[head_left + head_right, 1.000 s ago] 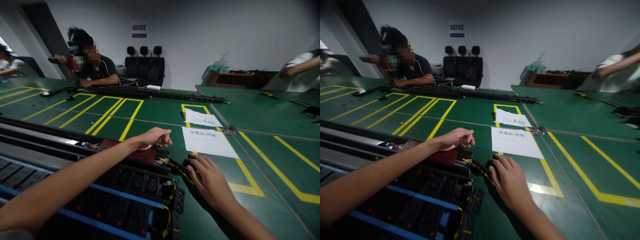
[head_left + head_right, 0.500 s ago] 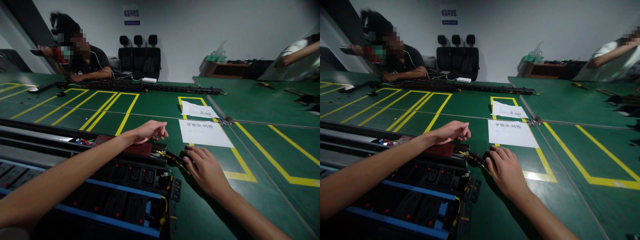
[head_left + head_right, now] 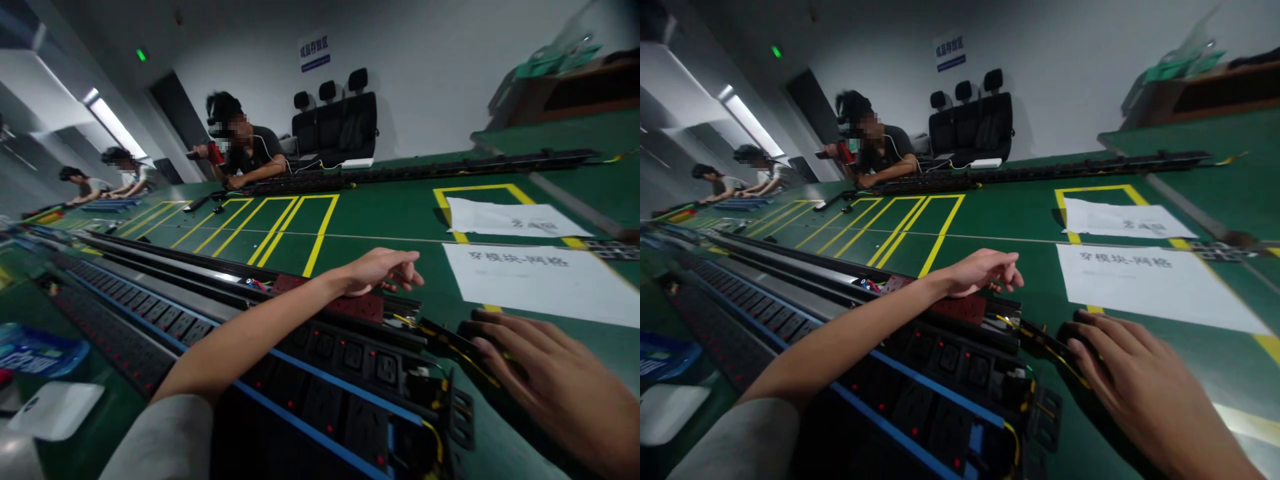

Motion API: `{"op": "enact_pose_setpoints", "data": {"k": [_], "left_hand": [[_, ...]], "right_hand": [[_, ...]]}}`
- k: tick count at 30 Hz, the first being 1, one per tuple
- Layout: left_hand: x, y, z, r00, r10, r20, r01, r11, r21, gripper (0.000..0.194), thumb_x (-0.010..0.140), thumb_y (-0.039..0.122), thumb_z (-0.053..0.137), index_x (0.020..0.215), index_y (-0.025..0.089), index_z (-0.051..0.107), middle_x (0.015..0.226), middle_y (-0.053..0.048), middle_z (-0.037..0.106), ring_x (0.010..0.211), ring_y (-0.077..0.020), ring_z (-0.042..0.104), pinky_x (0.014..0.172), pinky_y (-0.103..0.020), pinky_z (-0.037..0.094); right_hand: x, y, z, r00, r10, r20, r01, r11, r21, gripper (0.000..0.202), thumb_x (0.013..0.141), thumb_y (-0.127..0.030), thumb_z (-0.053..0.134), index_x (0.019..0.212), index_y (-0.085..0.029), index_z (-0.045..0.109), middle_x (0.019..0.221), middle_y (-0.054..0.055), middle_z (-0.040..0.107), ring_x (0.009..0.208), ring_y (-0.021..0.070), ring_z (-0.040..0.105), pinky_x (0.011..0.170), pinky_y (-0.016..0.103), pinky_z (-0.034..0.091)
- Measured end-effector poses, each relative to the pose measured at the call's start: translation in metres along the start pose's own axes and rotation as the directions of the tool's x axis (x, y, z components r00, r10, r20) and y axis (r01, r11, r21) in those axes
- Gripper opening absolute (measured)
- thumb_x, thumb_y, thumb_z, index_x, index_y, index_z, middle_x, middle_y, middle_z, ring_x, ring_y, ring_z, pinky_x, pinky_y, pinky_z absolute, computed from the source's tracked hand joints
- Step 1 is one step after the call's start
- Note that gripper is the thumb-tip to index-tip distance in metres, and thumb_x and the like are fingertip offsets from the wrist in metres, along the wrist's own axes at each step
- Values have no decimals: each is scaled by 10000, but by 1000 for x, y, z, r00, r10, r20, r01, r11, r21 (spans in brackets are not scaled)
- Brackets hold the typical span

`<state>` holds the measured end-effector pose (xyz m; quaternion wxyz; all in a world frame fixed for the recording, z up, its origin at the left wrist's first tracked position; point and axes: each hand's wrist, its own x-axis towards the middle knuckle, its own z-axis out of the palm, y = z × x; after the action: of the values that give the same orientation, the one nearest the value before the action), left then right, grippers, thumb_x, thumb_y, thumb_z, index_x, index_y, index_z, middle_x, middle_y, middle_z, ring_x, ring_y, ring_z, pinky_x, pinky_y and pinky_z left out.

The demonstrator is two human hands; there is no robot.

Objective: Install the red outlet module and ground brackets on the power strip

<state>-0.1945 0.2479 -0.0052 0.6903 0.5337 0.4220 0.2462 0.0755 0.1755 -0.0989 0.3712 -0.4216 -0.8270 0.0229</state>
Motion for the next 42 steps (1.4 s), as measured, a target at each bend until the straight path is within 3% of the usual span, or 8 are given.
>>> {"op": "enact_pose_setpoints", "data": {"k": [4, 14, 25, 42], "left_hand": [[0, 1, 1, 1000, -16, -8, 16, 1000, 1, 435, 1004, 449, 494, 670, 170, 514, 867, -20, 677, 728, -113, 574, 756, -298, 416], [0, 1, 3, 1000, 3, 11, -3, 1000, -22, 438, 1018, 401, 484, 650, 166, 518, 848, -26, 661, 719, -127, 566, 715, -318, 366], [4, -1, -1, 996, 94, 6, -94, 995, 30, 447, 957, 505, 529, 647, 184, 521, 853, -45, 667, 737, -148, 558, 716, -318, 390], [0, 5, 0, 995, 102, -2, -102, 993, 56, 424, 970, 458, 510, 651, 179, 522, 865, -52, 651, 784, -166, 559, 766, -335, 394]], "right_hand": [[-5, 9, 3, 992, -109, 57, 115, 988, -99, 378, 970, -489, 433, 1049, -284, 741, 998, 127, 757, 905, 399, 709, 761, 573, 572], [-4, 8, 0, 988, -134, 76, 142, 983, -117, 359, 980, -463, 422, 1068, -284, 721, 1022, 127, 752, 912, 391, 707, 742, 553, 567], [12, -22, -15, 976, 47, 212, -20, 992, -127, 365, 1041, -386, 420, 1108, -197, 724, 1165, 139, 721, 1088, 330, 639, 914, 521, 530], [12, -24, -17, 973, 74, 219, -48, 992, -120, 328, 1047, -356, 425, 1119, -198, 703, 1180, 126, 709, 1116, 324, 616, 928, 495, 508]]}}
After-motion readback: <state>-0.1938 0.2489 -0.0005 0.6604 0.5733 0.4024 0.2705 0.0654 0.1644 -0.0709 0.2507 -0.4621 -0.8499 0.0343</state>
